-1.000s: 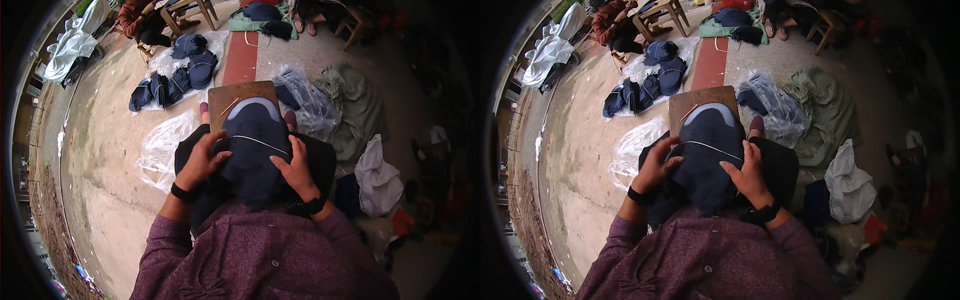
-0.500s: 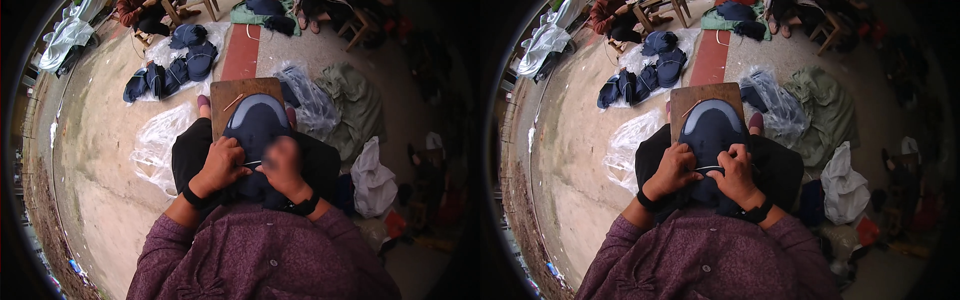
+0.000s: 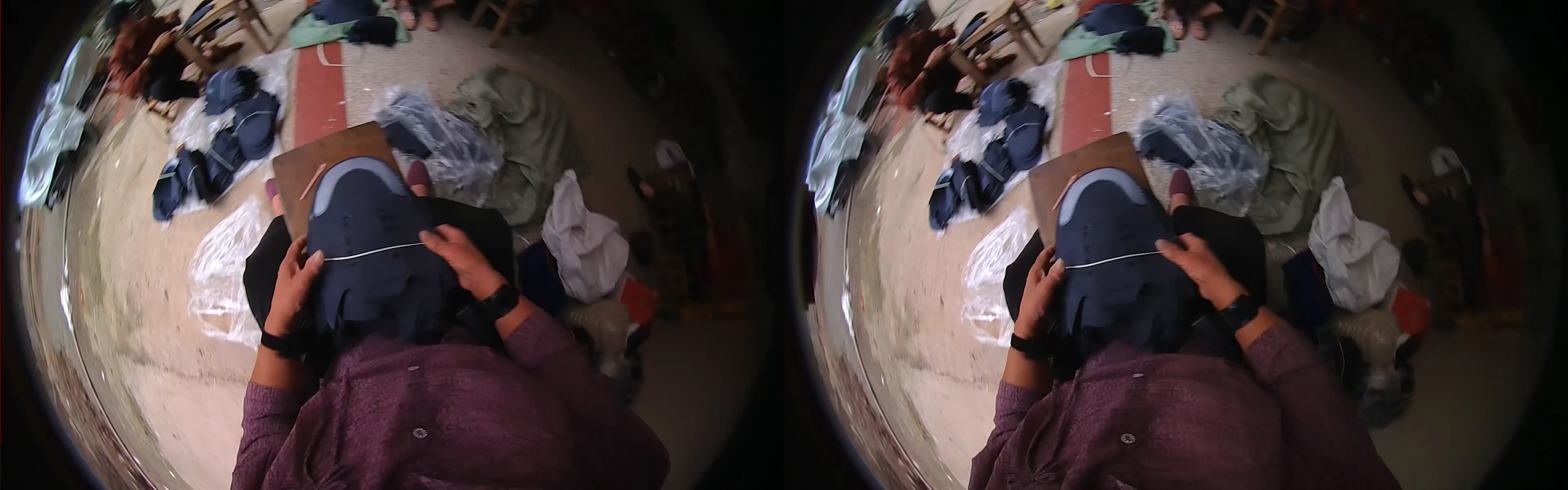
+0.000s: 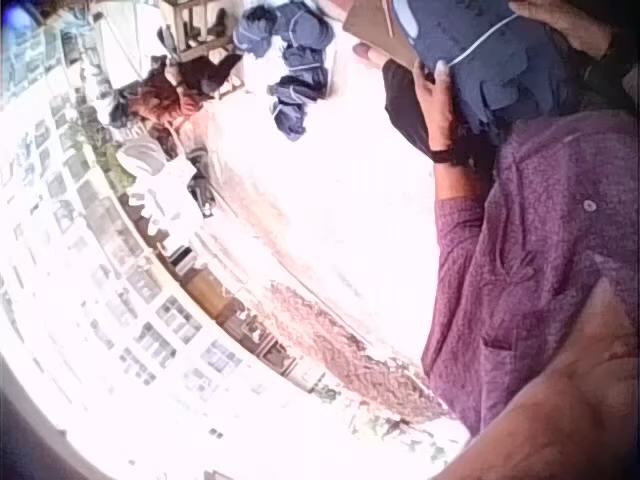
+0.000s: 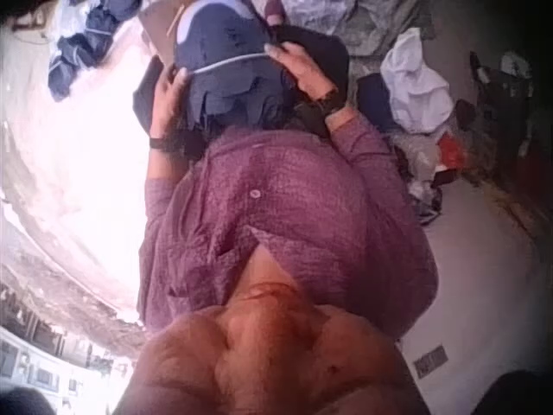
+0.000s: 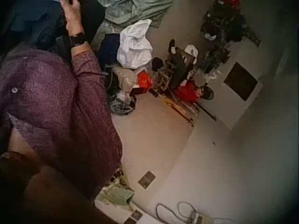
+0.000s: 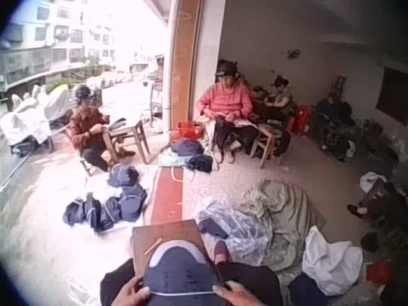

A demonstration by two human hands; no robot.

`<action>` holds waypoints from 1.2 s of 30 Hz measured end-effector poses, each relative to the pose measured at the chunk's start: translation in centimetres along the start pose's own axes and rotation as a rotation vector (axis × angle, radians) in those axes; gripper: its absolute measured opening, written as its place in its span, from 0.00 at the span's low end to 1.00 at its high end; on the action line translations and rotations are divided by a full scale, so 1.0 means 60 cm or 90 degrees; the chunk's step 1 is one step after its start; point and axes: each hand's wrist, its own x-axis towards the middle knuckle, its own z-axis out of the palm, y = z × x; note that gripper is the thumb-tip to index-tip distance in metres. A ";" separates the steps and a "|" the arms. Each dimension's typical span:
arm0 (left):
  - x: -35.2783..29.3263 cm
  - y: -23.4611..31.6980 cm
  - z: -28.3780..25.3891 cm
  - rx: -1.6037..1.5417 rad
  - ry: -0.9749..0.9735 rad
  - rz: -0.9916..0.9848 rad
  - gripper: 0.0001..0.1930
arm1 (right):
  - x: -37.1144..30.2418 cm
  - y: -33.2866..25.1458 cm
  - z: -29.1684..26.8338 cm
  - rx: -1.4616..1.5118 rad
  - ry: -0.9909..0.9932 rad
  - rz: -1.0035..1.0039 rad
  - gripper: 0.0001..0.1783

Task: Tying together shoe components with string and organizing them into piles and plastic bags.

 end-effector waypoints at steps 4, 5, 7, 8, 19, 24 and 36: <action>-0.001 0.005 0.018 -0.009 -0.049 -0.018 0.38 | -0.035 0.003 0.017 0.144 -0.143 0.056 0.24; -0.006 0.012 0.017 0.034 -0.054 -0.007 0.40 | -0.057 -0.016 0.034 0.034 0.017 0.106 0.30; -0.018 0.008 0.004 0.126 -0.053 0.032 0.44 | -0.064 0.005 0.027 0.168 -0.112 0.063 0.32; -0.022 0.001 -0.002 0.174 -0.041 0.064 0.45 | -0.059 0.036 0.023 0.176 -0.133 0.027 0.33; -0.077 -0.038 0.015 0.202 -0.086 -0.142 0.49 | -0.126 0.113 -0.039 0.230 -0.170 -0.213 0.38; -0.096 0.030 0.162 0.294 -0.154 -0.055 0.53 | -0.184 0.105 -0.101 0.322 -0.176 -0.289 0.40; 0.053 -0.054 0.224 0.573 -0.217 0.097 0.26 | -0.288 0.250 -0.375 0.550 0.304 -0.464 0.30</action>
